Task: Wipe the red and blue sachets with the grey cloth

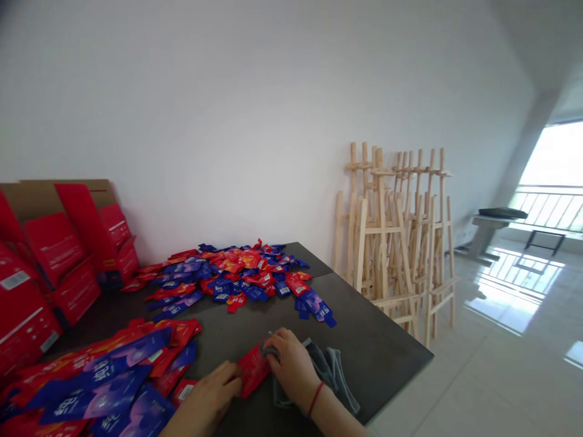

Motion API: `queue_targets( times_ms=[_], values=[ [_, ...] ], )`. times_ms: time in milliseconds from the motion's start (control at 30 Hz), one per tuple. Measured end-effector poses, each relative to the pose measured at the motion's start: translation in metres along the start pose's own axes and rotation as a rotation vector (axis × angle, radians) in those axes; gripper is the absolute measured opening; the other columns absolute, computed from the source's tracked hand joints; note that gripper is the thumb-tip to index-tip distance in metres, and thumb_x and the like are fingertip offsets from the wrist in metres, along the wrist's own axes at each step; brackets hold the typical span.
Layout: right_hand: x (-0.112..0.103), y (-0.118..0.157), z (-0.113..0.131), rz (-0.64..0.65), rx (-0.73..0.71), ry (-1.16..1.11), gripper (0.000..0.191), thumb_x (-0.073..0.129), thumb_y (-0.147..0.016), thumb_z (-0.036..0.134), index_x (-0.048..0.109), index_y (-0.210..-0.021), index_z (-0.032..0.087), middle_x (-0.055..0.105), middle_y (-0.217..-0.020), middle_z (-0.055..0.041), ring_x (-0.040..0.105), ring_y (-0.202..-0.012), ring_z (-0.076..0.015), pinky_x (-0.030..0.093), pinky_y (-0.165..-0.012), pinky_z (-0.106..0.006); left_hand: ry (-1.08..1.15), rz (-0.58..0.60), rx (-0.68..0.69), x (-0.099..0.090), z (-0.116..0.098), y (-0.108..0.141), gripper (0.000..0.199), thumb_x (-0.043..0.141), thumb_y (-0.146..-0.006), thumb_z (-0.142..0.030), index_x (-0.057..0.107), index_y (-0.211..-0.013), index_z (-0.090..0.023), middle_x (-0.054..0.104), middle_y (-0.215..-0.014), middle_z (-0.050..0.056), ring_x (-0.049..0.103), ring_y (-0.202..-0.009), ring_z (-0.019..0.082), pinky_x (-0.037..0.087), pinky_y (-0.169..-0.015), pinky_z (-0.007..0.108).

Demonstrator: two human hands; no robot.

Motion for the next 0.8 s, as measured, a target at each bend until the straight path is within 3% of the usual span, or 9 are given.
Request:
queue_targets(
  times_ms=[100, 233, 400, 533, 600, 700, 800],
  values=[
    [0.030, 0.002, 0.028, 0.115, -0.126, 0.129, 0.015, 0.054, -0.082, 0.016, 0.062, -0.091, 0.024, 0.058, -0.102, -0.0008, 0.050, -0.098, -0.0172, 0.037, -0.086, -0.027, 0.024, 0.029, -0.052, 0.005, 0.007, -0.001, 0.021, 0.045, -0.082, -0.002, 0.055, -0.078, -0.020, 0.057, -0.094, 0.002, 0.050, -0.088, 0.016, 0.038, -0.071, 0.024],
    [0.045, 0.000, 0.026, 0.163, -0.091, 0.302, 0.016, 0.051, -0.085, 0.017, 0.060, -0.094, 0.025, 0.057, -0.106, -0.0004, 0.049, -0.100, -0.0180, 0.037, -0.086, -0.029, 0.067, 0.018, -0.127, 0.005, 0.017, 0.001, 0.026, 0.044, -0.073, 0.002, 0.056, -0.077, -0.020, 0.056, -0.091, 0.001, 0.049, -0.089, 0.017, 0.037, -0.075, 0.026],
    [0.028, -0.008, -0.004, 0.103, 0.026, 0.326, 0.020, 0.049, -0.085, 0.012, 0.059, -0.097, 0.024, 0.057, -0.106, -0.0020, 0.050, -0.099, -0.0182, 0.038, -0.085, -0.028, 0.191, -0.017, -0.241, -0.010, 0.016, 0.007, 0.032, 0.041, -0.061, 0.003, 0.052, -0.079, -0.021, 0.055, -0.093, 0.001, 0.050, -0.092, 0.016, 0.037, -0.079, 0.026],
    [0.010, -0.010, -0.033, 0.061, 0.120, 0.342, 0.020, 0.049, -0.083, 0.010, 0.060, -0.095, 0.023, 0.059, -0.100, -0.0033, 0.053, -0.098, -0.0190, 0.039, -0.084, -0.028, 0.208, -0.027, -0.389, -0.012, 0.023, 0.011, 0.013, 0.048, -0.073, -0.013, 0.050, -0.082, -0.021, 0.055, -0.098, 0.004, 0.052, -0.094, 0.020, 0.039, -0.083, 0.030],
    [0.001, -0.010, -0.041, 0.043, 0.146, 0.347, 0.020, 0.049, -0.082, 0.009, 0.060, -0.093, 0.022, 0.059, -0.098, -0.0040, 0.054, -0.097, -0.0195, 0.039, -0.083, -0.029, 0.195, -0.028, -0.470, -0.007, 0.033, 0.014, 0.015, 0.055, -0.074, -0.022, 0.051, -0.089, -0.020, 0.056, -0.102, 0.007, 0.052, -0.098, 0.023, 0.038, -0.085, 0.033],
    [-0.008, -0.010, -0.037, 0.021, 0.150, 0.349, 0.019, 0.048, -0.082, 0.010, 0.060, -0.092, 0.021, 0.059, -0.099, -0.0049, 0.053, -0.097, -0.0198, 0.039, -0.082, -0.029, 0.197, -0.013, -0.528, 0.004, 0.046, 0.016, 0.031, 0.061, -0.069, -0.021, 0.051, -0.099, -0.020, 0.057, -0.106, 0.008, 0.051, -0.104, 0.025, 0.036, -0.088, 0.034],
    [-0.003, -0.009, -0.011, 0.031, 0.071, 0.316, 0.020, 0.047, -0.084, 0.011, 0.060, -0.093, 0.023, 0.058, -0.101, -0.0028, 0.052, -0.097, -0.0178, 0.038, -0.084, -0.027, 0.225, -0.016, -0.547, 0.010, 0.053, 0.015, 0.031, 0.060, -0.068, -0.017, 0.053, -0.098, -0.020, 0.060, -0.102, 0.006, 0.053, -0.100, 0.023, 0.035, -0.086, 0.032]
  ],
)
Point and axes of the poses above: each hand's wrist, its own y-axis away from the middle knuckle, its own x-axis out of the palm, z = x × y, the point moved 10 cm from there along -y, towards the middle knuckle
